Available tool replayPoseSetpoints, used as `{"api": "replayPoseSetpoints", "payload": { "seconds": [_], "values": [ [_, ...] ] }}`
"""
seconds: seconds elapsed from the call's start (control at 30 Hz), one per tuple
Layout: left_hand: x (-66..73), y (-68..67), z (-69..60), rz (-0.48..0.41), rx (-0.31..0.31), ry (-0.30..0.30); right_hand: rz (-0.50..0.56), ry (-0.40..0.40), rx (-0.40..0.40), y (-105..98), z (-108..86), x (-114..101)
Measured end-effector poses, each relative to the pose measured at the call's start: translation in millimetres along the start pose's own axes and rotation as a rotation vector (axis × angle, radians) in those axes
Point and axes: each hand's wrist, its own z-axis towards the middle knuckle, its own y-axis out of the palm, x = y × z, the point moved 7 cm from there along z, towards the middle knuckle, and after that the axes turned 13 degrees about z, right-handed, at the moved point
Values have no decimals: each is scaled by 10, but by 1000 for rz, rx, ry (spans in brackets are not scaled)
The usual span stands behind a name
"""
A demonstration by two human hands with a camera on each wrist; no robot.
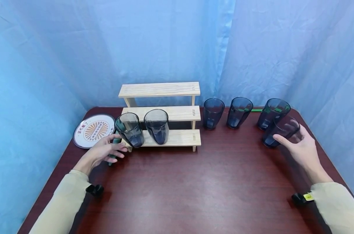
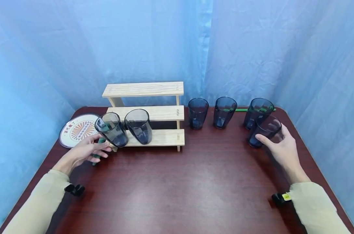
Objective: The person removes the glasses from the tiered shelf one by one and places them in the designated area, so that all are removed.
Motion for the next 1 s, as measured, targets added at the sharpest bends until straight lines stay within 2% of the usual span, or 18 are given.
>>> {"api": "replayPoseSetpoints", "payload": {
  "seconds": [0.53,0.63,0.73,0.83,0.93,1.0],
  "values": [
    [17,8,46,3,-14,12,-105,-12,-8,-31,40,-12],
    [5,13,29,9,-11,9,-95,-36,-26,-6,24,-42],
    [-16,0,9,20,-6,-2,-48,-86,-34,41,1,-119],
    [-20,-5,-1,24,-6,-7,-41,-167,11,70,-40,-293],
    [-3,-3,0,24,-12,2,-62,-268,86,129,-123,-589],
    [8,-3,6,24,-16,7,-61,-389,110,226,-207,-868]
  ]
}}
